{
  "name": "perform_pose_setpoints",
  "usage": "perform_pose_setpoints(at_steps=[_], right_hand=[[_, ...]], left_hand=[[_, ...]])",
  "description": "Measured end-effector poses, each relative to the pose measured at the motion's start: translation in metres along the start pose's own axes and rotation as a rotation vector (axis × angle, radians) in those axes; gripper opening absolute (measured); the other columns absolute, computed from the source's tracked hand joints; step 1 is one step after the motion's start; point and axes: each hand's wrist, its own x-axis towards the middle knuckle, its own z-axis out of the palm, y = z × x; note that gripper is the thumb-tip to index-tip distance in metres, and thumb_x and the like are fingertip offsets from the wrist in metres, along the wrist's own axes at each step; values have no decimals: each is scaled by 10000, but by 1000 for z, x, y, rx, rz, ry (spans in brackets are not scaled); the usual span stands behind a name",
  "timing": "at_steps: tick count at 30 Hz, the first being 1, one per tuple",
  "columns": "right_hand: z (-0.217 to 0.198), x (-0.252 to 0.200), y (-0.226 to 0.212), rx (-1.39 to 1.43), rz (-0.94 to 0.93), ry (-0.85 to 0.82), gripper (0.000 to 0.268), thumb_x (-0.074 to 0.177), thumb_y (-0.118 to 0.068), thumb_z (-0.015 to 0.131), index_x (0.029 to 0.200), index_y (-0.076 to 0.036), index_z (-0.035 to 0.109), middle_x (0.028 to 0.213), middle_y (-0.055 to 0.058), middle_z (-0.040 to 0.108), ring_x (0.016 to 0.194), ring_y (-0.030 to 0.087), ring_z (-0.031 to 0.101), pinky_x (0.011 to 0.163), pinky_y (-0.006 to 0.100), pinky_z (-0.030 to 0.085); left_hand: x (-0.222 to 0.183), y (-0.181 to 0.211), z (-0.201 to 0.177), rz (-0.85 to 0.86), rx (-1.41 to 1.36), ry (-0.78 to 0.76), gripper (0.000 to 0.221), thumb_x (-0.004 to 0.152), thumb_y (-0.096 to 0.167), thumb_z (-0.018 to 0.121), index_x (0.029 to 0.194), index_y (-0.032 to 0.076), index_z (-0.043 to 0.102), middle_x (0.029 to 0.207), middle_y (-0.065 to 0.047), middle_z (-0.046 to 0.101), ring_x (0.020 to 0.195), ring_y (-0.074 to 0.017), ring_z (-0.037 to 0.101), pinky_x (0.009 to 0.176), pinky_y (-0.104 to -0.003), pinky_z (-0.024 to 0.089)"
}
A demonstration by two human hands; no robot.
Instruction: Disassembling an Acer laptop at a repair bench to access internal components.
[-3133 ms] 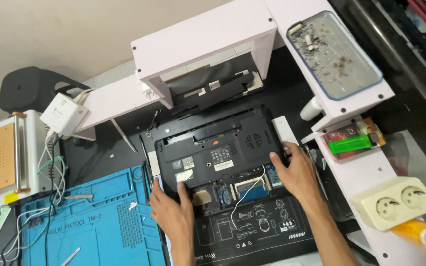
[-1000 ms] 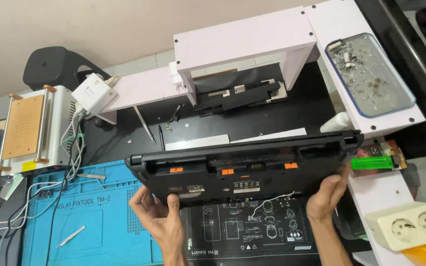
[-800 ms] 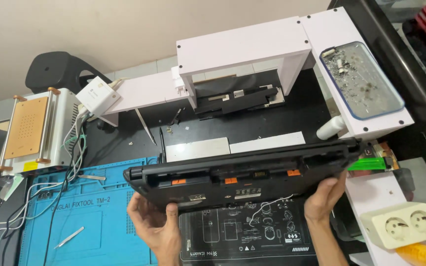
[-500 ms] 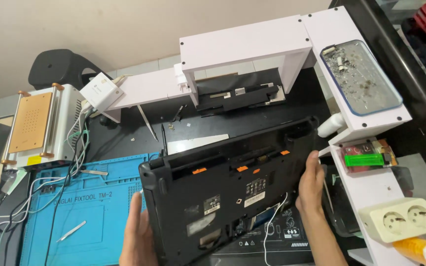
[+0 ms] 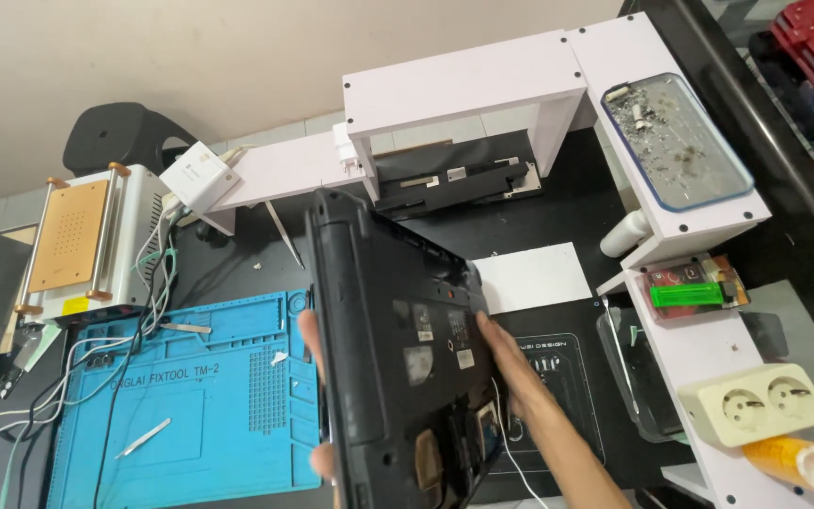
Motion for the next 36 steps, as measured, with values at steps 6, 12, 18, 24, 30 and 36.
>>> perform_pose_setpoints(at_steps=[6,12,18,24,30,36], right_hand=[[4,17,23,127,-40,-289,913,910,-710,469,1489,-10,552,1510,250,532,1385,409,455,1104,497,381],[9,-6,11,197,-8,-280,768,939,-639,450,1514,-131,479,1538,102,497,1416,263,479,1160,400,390],[6,-9,13,322,-40,-287,752,941,-609,477,1502,-108,486,1507,117,519,1377,271,504,1130,403,409],[6,-7,16,438,-70,-310,737,943,-579,505,1490,-86,494,1476,132,542,1337,279,529,1100,405,428],[-4,30,26,547,-114,-331,722,945,-550,533,1478,-64,501,1445,146,564,1297,287,555,1070,407,447],[-13,5,14,667,-148,-332,708,947,-521,561,1466,-42,509,1413,161,587,1258,294,581,1040,409,466]], left_hand=[[-44,1,-243,-348,899,105,960,862,234,802,1619,31,247,1435,-318,449,1252,-390,539,1034,-531,471],[81,-20,-27,37,1467,33,735,1127,489,288,1733,129,77,1755,-224,147,1036,-434,416,782,-456,388],[86,-14,-85,-305,1273,609,795,982,522,480,1668,222,214,1326,-313,378,564,-153,588,381,-298,469],[71,6,-129,-245,1009,564,720,960,552,628,1414,5,515,1056,-107,657,720,-133,580,503,-239,481],[69,7,-125,-150,731,821,666,906,635,511,1286,88,528,1143,-110,655,899,-197,683,685,-335,563],[63,24,-99,-47,473,757,630,921,577,493,1242,49,619,1185,-145,701,966,-245,727,826,-386,592]])
